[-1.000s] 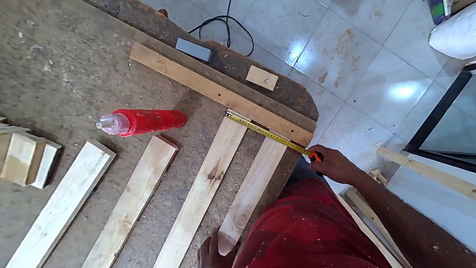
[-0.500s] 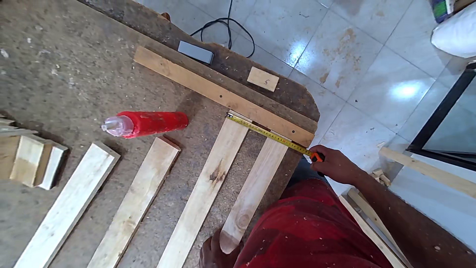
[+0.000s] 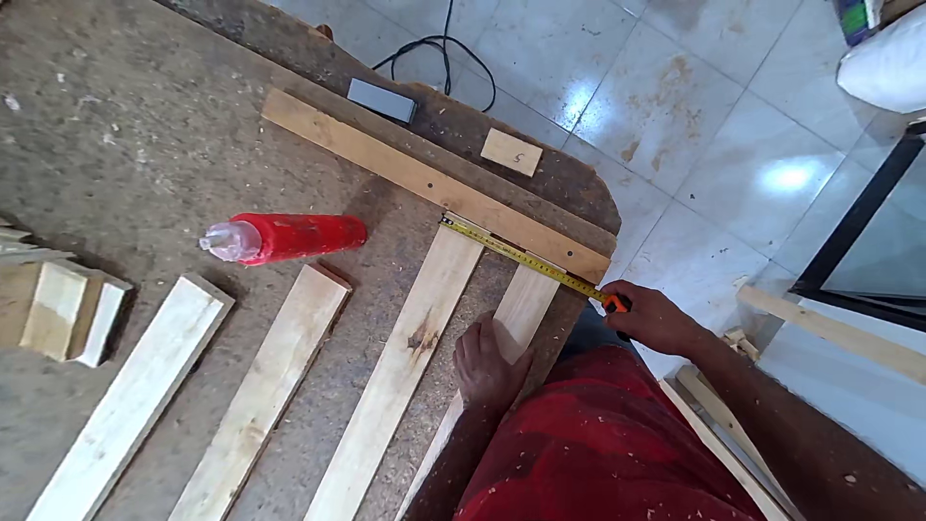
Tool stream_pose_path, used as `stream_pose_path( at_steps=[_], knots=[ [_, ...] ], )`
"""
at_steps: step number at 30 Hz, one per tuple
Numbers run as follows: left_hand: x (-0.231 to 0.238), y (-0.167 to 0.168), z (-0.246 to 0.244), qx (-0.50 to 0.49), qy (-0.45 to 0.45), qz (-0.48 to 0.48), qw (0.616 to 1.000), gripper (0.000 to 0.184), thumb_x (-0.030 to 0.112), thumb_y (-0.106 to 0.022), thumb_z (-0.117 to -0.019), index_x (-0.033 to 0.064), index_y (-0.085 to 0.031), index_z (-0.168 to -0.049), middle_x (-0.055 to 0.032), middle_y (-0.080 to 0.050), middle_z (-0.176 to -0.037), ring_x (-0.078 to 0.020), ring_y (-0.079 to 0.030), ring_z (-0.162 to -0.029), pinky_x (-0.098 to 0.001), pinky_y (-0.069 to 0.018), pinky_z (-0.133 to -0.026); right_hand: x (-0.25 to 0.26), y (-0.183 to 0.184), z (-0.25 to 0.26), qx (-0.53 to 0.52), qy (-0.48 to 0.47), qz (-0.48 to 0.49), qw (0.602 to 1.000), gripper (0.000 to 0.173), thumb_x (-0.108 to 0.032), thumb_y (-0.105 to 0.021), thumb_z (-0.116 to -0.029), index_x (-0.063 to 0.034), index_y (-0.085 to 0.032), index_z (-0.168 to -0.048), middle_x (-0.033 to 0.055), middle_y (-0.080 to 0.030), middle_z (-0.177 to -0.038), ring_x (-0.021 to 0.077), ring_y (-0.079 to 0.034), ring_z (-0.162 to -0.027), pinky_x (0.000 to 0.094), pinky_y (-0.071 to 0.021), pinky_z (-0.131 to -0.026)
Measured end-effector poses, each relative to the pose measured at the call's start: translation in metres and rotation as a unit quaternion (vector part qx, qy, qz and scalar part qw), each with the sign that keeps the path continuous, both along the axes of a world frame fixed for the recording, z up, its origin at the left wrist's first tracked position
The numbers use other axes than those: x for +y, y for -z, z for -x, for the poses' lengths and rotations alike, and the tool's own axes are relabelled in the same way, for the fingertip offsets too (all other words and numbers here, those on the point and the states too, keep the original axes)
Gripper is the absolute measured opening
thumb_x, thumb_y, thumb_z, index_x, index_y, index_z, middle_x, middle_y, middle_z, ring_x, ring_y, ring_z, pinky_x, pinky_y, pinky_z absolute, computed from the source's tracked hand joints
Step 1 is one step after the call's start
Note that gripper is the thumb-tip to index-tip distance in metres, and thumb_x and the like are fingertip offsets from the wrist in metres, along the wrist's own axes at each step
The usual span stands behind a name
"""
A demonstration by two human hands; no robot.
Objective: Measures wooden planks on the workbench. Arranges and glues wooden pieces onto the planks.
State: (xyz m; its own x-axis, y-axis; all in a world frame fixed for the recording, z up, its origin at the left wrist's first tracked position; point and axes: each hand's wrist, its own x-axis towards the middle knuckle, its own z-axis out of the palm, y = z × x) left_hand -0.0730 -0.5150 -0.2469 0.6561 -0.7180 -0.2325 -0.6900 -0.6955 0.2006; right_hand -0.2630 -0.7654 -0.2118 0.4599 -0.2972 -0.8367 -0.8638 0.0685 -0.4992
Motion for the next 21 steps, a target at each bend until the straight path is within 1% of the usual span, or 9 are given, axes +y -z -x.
stream_pose_path(
  at_steps=[4, 8, 13, 19, 21],
  knots=[
    [0.003, 0.0059, 0.001, -0.013, 0.0, 0.022, 1.0, 0.099, 0.071, -0.072, -0.0662, 0.0012, -0.062, -0.136, -0.0226, -0.066, -0.121, -0.0407, -0.063, -0.109, -0.0566, -0.0517, -0.093, 0.0007, -0.0009, 0.001, -0.011, -0.002, 0.006, 1.0, 0.046, -0.039, -0.071, -0.0858, -0.0262, -0.065, -0.13, 0.0014, -0.069, -0.085, 0.0155, -0.064, -0.065, 0.041, -0.0565, -0.059],
    [0.003, 0.0059, 0.0004, -0.011, -0.006, 0.031, 0.999, 0.098, 0.068, -0.076, -0.0639, 0.001, -0.063, -0.134, -0.0221, -0.066, -0.119, -0.0398, -0.063, -0.11, -0.0554, -0.0521, -0.094, 0.0, 0.0007, 0.0014, -0.011, -0.007, 0.008, 1.0, 0.046, -0.041, -0.071, -0.0857, -0.0268, -0.065, -0.129, 0.0006, -0.069, -0.084, 0.015, -0.065, -0.064, 0.0406, -0.0568, -0.059],
    [0.0029, 0.0068, -0.0011, -0.011, -0.001, 0.024, 1.0, 0.097, 0.069, -0.075, -0.0637, 0.0002, -0.065, -0.132, -0.0215, -0.066, -0.12, -0.0393, -0.063, -0.111, -0.0541, -0.0515, -0.095, -0.0005, 0.0019, 0.0019, -0.009, -0.005, 0.011, 1.0, 0.044, -0.042, -0.071, -0.0845, -0.0287, -0.066, -0.126, -0.0011, -0.069, -0.083, 0.0137, -0.064, -0.063, 0.0393, -0.0566, -0.057],
    [0.0065, 0.0097, -0.0026, -0.017, 0.009, 0.028, 0.999, 0.099, 0.073, -0.074, -0.0639, 0.0006, -0.065, -0.131, -0.0202, -0.067, -0.119, -0.038, -0.064, -0.109, -0.0523, -0.0522, -0.095, -0.001, 0.0014, 0.0012, -0.011, -0.003, 0.006, 1.0, 0.045, -0.041, -0.072, -0.0858, -0.0267, -0.066, -0.128, 0.0002, -0.069, -0.084, 0.0148, -0.064, -0.064, 0.0397, -0.0565, -0.058],
    [0.0076, 0.0097, -0.003, -0.018, 0.012, 0.028, 0.999, 0.1, 0.073, -0.075, -0.0633, 0.0004, -0.066, -0.13, -0.0211, -0.067, -0.119, -0.0391, -0.064, -0.109, -0.0534, -0.0521, -0.095, -0.0008, 0.001, 0.0008, -0.011, -0.004, 0.008, 1.0, 0.044, -0.04, -0.071, -0.0852, -0.0267, -0.066, -0.127, 0.0003, -0.068, -0.083, 0.0149, -0.064, -0.063, 0.0402, -0.0562, -0.058]
  ],
)
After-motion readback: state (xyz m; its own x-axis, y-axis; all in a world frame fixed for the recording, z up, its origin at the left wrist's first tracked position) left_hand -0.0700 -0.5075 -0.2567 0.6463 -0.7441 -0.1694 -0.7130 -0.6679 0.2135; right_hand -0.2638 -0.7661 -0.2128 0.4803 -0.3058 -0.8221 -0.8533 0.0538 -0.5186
